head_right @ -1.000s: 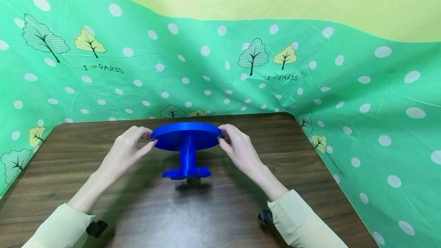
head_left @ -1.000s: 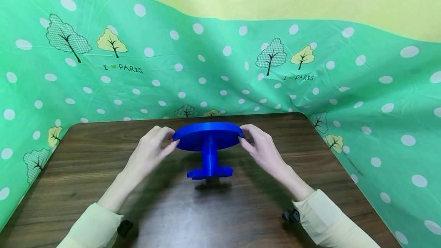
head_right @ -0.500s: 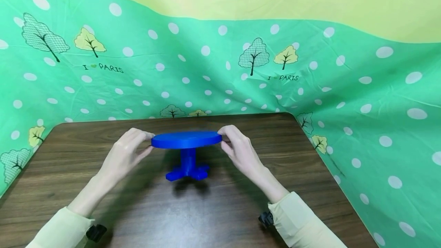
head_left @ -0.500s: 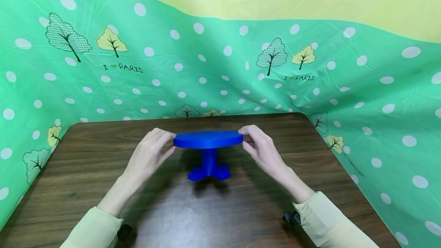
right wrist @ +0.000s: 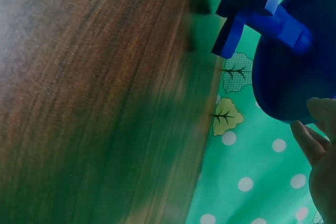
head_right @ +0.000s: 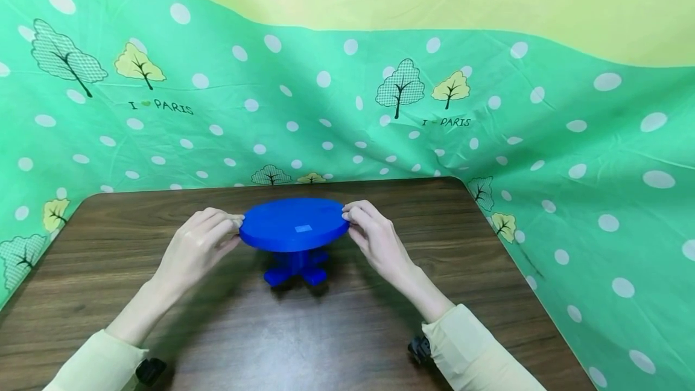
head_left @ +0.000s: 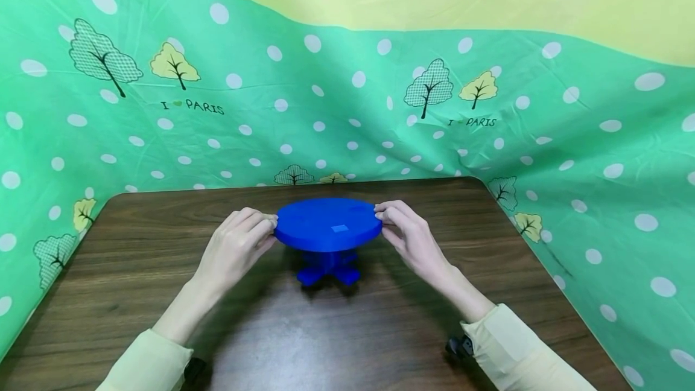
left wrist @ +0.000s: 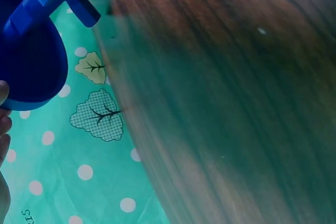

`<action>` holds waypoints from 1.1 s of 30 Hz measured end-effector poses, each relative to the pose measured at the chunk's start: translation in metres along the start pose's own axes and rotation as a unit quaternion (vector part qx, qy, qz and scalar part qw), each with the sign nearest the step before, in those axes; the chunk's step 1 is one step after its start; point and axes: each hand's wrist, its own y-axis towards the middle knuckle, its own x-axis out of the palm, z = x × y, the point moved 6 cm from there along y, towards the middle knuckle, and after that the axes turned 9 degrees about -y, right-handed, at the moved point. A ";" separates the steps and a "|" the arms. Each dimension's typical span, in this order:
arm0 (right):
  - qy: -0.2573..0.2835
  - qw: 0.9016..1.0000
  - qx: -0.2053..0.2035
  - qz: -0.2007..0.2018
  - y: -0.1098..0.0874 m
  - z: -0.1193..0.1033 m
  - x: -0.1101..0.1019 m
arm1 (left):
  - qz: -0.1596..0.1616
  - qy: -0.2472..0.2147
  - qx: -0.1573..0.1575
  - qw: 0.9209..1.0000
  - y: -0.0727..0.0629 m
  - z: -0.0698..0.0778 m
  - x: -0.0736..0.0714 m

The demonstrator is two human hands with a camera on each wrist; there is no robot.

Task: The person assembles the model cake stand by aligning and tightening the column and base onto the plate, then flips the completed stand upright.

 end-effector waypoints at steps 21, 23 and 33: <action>0.026 1.000 -0.004 -0.012 -0.018 0.002 0.005 | 0.013 -0.029 0.052 0.998 -0.008 0.007 -0.002; 0.022 1.000 -0.004 -0.012 -0.019 0.003 0.005 | 0.018 -0.035 0.058 0.998 -0.009 0.009 -0.003; 0.005 1.000 0.003 -0.013 -0.026 0.007 0.003 | 0.020 -0.045 0.079 0.996 -0.016 0.014 -0.001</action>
